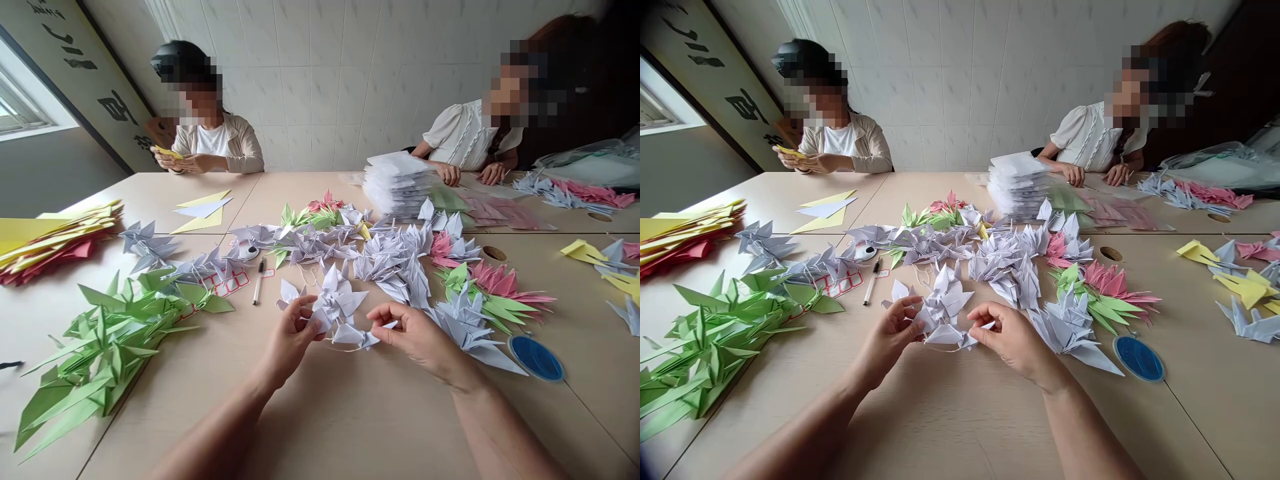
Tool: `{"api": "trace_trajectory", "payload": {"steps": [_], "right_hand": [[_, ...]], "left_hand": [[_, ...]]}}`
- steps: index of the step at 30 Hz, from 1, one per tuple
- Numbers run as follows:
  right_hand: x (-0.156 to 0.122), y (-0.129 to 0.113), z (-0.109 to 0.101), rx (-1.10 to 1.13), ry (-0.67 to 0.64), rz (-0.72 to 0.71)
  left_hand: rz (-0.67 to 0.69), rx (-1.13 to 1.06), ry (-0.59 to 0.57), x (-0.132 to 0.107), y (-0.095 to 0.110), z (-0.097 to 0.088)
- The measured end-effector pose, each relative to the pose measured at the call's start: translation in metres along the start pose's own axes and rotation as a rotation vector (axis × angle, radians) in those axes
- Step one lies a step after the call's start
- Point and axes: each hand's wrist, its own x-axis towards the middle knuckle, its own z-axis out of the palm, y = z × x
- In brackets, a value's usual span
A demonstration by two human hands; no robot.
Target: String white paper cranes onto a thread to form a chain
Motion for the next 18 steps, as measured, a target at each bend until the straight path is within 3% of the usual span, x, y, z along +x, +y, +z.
{"api": "trace_trajectory", "payload": {"steps": [12, 18], "right_hand": [[0.0014, 0.0023, -0.0042, -0.07, 0.419, -0.17], [0.0013, 0.0047, -0.0024, -0.133, 0.504, -0.235]], "left_hand": [[0.018, 0.057, -0.022, -0.0006, 0.0004, 0.0], [0.038, 0.137, -0.194, -0.0096, 0.0055, 0.0041]]}}
